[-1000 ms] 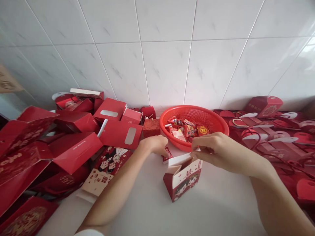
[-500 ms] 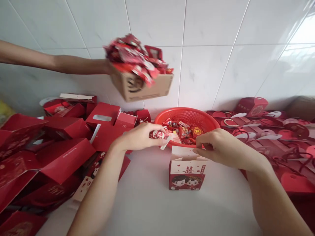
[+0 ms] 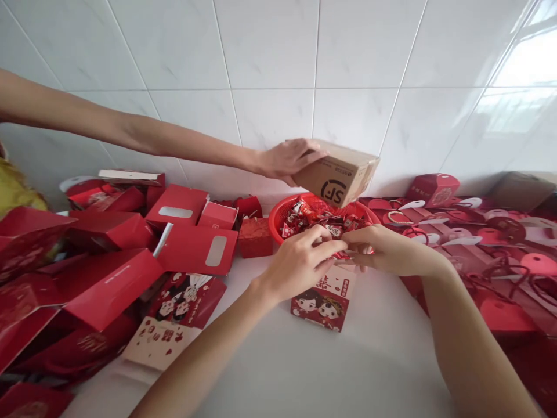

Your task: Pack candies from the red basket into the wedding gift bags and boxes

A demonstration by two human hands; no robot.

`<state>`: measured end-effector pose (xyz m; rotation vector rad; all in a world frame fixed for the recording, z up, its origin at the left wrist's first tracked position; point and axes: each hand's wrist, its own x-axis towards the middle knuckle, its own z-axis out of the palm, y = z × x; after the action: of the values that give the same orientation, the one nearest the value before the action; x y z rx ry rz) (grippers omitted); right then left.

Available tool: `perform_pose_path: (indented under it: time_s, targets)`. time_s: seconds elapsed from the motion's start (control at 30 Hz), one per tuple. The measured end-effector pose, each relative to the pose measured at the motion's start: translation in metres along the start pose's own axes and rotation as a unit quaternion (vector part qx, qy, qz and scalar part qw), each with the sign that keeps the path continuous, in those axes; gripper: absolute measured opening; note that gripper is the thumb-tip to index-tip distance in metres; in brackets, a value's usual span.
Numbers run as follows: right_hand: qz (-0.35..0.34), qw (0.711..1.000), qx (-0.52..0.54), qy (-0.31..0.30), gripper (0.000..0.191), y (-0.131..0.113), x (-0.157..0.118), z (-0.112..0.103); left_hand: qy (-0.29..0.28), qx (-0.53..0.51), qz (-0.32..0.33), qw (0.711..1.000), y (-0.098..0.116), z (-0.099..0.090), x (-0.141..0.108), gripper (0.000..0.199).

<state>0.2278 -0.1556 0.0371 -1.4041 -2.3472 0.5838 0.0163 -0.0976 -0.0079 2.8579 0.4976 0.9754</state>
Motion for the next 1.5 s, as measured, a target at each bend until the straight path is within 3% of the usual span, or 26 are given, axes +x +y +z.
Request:
perform_pose_path:
  time_s: [0.1,0.17,0.37,0.47,0.63,0.7,0.83,0.9,1.0,1.1,1.2,1.3,1.4,1.5]
  targets:
    - [0.022,0.999,0.022,-0.026,0.016,0.002,0.000,-0.002,-0.056,-0.086,-0.034,0.994,-0.002,-0.011,0.000,0.030]
    - [0.023,0.999,0.021,-0.030,0.015,0.001,-0.001,-0.003,-0.097,-0.128,-0.052,0.986,-0.002,-0.021,0.000,0.043]
    - [0.041,0.998,0.024,-0.029,0.014,-0.002,-0.002,-0.003,-0.167,-0.155,-0.118,0.967,0.002,-0.038,-0.001,0.068]
    - [0.046,0.998,0.013,-0.033,0.014,-0.002,-0.002,-0.002,-0.178,-0.150,-0.146,0.962,0.002,-0.039,-0.001,0.066]
    - [0.037,0.999,-0.007,-0.027,0.019,-0.001,-0.002,-0.002,-0.171,-0.112,-0.126,0.971,-0.003,-0.043,-0.001,0.033]
    - [0.033,0.999,-0.028,-0.011,0.020,-0.001,-0.002,-0.002,-0.150,-0.105,-0.116,0.976,-0.008,-0.044,-0.002,0.038]
    - [0.010,0.999,-0.033,0.002,0.021,-0.007,-0.004,-0.003,-0.135,-0.105,-0.123,0.978,-0.018,-0.041,-0.003,0.065]
    - [-0.012,1.000,-0.013,-0.005,0.023,-0.009,-0.004,-0.002,-0.153,-0.113,-0.132,0.973,-0.023,-0.036,-0.003,0.050]
    - [-0.036,0.999,0.004,-0.017,0.034,-0.010,-0.002,0.001,-0.167,-0.123,-0.115,0.971,-0.029,-0.025,-0.001,0.011]
    - [-0.010,1.000,-0.002,-0.028,0.027,-0.010,0.002,0.005,-0.169,-0.114,-0.098,0.974,-0.030,-0.022,0.001,0.013]
    - [0.058,0.997,-0.022,-0.046,0.013,-0.012,0.007,0.009,-0.208,-0.133,-0.123,0.961,-0.028,-0.029,0.001,0.012]
    - [0.094,0.992,-0.039,-0.068,0.016,-0.015,0.010,0.012,-0.237,-0.166,-0.142,0.947,-0.028,-0.036,0.001,0.015]
    - [0.117,0.984,-0.110,-0.073,0.020,-0.018,0.012,0.017,-0.238,-0.188,-0.140,0.942,-0.030,-0.035,0.000,0.003]
    - [0.130,0.969,-0.191,-0.088,0.021,-0.020,0.015,0.023,-0.236,-0.189,-0.139,0.943,-0.032,-0.030,0.001,0.013]
